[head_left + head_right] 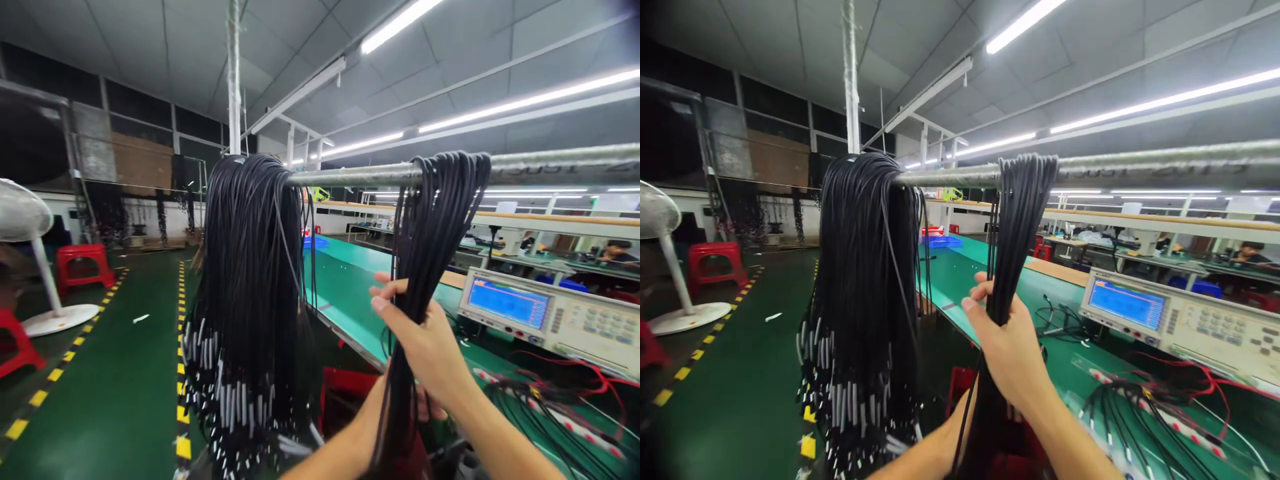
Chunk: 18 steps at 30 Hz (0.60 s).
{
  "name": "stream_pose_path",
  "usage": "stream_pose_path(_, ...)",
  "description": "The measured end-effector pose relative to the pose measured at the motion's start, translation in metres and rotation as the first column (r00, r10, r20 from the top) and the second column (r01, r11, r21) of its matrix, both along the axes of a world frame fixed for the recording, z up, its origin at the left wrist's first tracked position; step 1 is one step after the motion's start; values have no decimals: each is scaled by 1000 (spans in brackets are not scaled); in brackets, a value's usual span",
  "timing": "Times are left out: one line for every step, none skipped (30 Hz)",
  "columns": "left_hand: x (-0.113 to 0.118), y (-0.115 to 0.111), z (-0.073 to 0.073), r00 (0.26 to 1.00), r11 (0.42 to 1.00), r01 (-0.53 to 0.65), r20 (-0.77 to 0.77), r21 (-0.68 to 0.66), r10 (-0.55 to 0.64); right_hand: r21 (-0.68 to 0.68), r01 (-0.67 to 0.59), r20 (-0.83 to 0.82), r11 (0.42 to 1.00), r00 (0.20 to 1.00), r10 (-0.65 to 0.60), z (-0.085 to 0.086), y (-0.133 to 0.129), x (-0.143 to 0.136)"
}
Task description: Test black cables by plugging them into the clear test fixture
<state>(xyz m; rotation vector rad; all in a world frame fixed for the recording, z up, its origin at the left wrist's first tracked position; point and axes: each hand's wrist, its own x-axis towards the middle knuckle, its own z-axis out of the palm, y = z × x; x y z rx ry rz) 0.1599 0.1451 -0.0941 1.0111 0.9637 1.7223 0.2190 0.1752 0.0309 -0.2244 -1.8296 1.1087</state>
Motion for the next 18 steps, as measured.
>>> stream_pose_path(10, -2, -4, 995, 998, 59, 79, -4, -58, -48, -73, 27, 996, 997, 74, -4, -2, 3)
stream_pose_path(16, -6, -6, 990, 996, 89, 114, 3, -89, -86, -119, 41, 989, 992, 123, -8, -4, 9)
stream_pose_path(16, -12, -8, 991, 996, 88, 96, 12, -89, -120, -148, 46, 982, 987, 154, -11, -4, 16)
stream_pose_path(10, -20, -11, 998, 998, 58, 39, 14, -58, -153, -169, 47, 974, 983, 178, -14, -4, 25)
stream_pose_path(-3, -29, -15, 998, 1000, 7, -68, -5, -7, -180, -189, 39, 965, 979, 199, -16, -2, 34)
stream_pose_path(-21, -39, -21, 962, 992, -122, -250, -22, 112, -201, -211, 25, 957, 975, 220, -19, 1, 43)
stream_pose_path(-43, -50, -28, 863, 958, -282, -450, -56, 228, -215, -228, 7, 950, 972, 235, -21, 4, 51)
stream_pose_path(-69, -61, -37, 727, 871, -485, -591, -84, 348, -224, -240, -7, 945, 970, 244, -23, 8, 59)
stream_pose_path(-95, -72, -46, 673, 810, -575, -627, -110, 392, -227, -245, -12, 943, 968, 249, -24, 11, 65)
stream_pose_path(-121, -84, -55, 643, 767, -628, -644, -133, 414, -230, -246, -7, 942, 968, 251, -26, 14, 69)
stream_pose_path(-143, -95, -63, 625, 734, -661, -655, -156, 424, -231, -244, 3, 942, 968, 252, -27, 16, 73)
stream_pose_path(-162, -104, -70, 616, 711, -681, -661, -175, 428, -232, -243, 17, 942, 967, 253, -27, 16, 75)
stream_pose_path(-174, -113, -74, 612, 697, -692, -666, -189, 427, -233, -244, 29, 941, 966, 258, -28, 16, 77)
stream_pose_path(-180, -119, -76, 604, 682, -704, -674, -201, 425, -237, -250, 38, 939, 963, 267, -29, 15, 77)
stream_pose_path(-179, -122, -77, 596, 669, -714, -682, -207, 425, -242, -262, 39, 934, 959, 279, -30, 13, 77)
stream_pose_path(-172, -123, -75, 588, 662, -720, -688, -208, 425, -251, -283, 33, 926, 953, 300, -31, 11, 77)
stream_pose_path(-160, -122, -73, 583, 661, -722, -694, -203, 424, -262, -312, 23, 913, 944, 330, -32, 8, 76)
stream_pose_path(-144, -119, -71, 585, 674, -713, -693, -192, 422, -278, -345, 13, 896, 932, 363, -34, 5, 76)
